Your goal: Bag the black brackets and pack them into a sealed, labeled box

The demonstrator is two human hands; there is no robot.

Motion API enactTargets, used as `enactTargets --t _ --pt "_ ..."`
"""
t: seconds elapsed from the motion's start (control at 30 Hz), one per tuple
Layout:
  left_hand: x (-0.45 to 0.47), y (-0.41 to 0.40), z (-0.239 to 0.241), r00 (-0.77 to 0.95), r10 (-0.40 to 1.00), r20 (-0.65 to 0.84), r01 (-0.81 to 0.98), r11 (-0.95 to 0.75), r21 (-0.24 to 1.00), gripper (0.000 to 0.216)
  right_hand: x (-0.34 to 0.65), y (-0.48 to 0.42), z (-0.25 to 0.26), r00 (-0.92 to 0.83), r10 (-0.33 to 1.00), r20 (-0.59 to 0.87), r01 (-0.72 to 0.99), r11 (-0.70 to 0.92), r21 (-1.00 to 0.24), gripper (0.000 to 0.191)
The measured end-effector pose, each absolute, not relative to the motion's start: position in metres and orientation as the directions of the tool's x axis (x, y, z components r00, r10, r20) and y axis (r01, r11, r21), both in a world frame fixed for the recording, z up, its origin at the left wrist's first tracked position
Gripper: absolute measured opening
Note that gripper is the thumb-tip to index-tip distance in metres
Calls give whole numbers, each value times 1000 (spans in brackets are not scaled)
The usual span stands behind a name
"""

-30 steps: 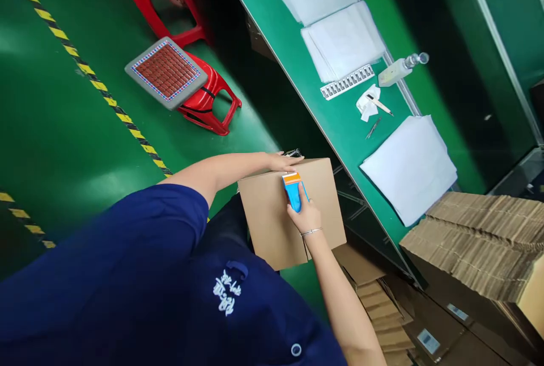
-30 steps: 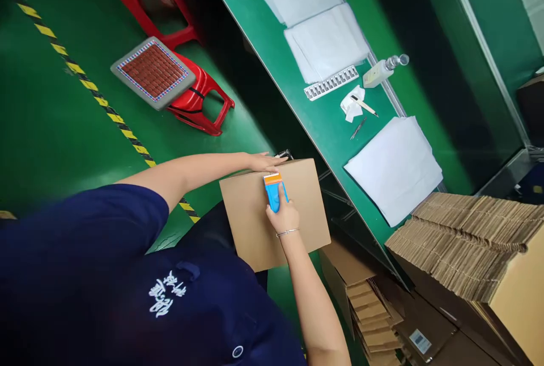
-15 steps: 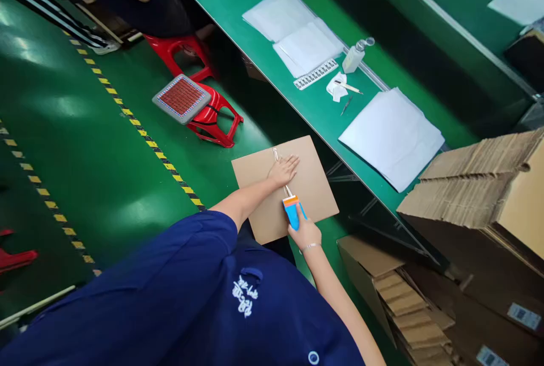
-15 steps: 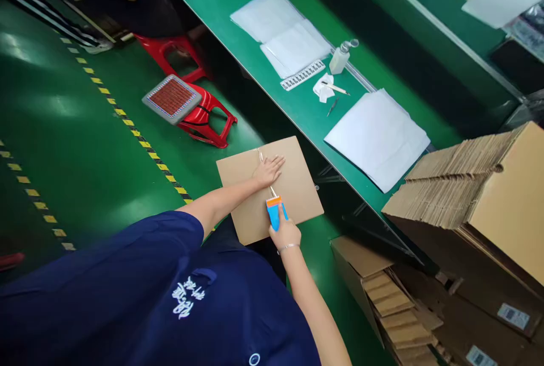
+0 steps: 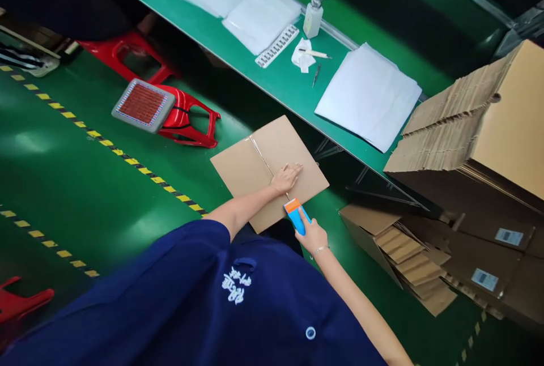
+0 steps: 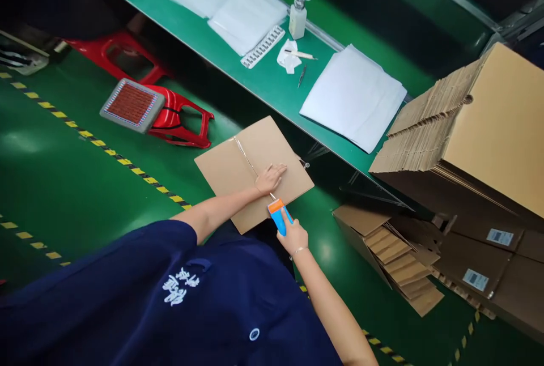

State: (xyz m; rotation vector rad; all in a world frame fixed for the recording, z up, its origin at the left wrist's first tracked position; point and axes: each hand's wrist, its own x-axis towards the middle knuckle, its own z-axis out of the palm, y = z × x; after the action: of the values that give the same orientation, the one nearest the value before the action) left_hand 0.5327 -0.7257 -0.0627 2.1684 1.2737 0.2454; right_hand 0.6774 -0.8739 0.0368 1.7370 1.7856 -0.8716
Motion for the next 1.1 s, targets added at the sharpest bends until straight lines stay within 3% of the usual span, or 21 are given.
enactTargets --t 0.27,0.4,0.6,0.7,0.8,0.87,0.93,1.1 --pt "556 -758 -71 521 851 -63 663 -357 659 52 691 -902 29 -80 696 -714 992 -11 -122 77" --pt "557 -768 -78 675 736 -53 562 -466 684 54 724 -946 23 -85 669 -738 989 -31 -142 73" --pt "552 -766 -80 976 218 -13 182 -780 598 57 811 -1050 31 -89 599 -796 988 -46 -145 65" --pt "553 -764 -80 993 -111 -35 -64 -771 634 57 840 -1086 30 -65 544 -837 990 -70 -123 63" --pt "556 -764 -82 915 -398 -68 -230 -651 723 55 839 -1081 6 -70 465 -882 989 -86 -124 68" --pt "558 -767 -85 871 -464 -163 -185 -616 766 56 828 -1057 -23 -84 432 -898 982 -119 -149 74" --pt "561 -772 -91 836 -445 -322 -52 -647 761 59 812 -1025 -57 -100 446 -890 966 -170 -194 76" --pt "569 -795 -121 748 -318 -582 144 -779 610 49 776 -962 -123 -121 494 -861 910 -290 -295 76"
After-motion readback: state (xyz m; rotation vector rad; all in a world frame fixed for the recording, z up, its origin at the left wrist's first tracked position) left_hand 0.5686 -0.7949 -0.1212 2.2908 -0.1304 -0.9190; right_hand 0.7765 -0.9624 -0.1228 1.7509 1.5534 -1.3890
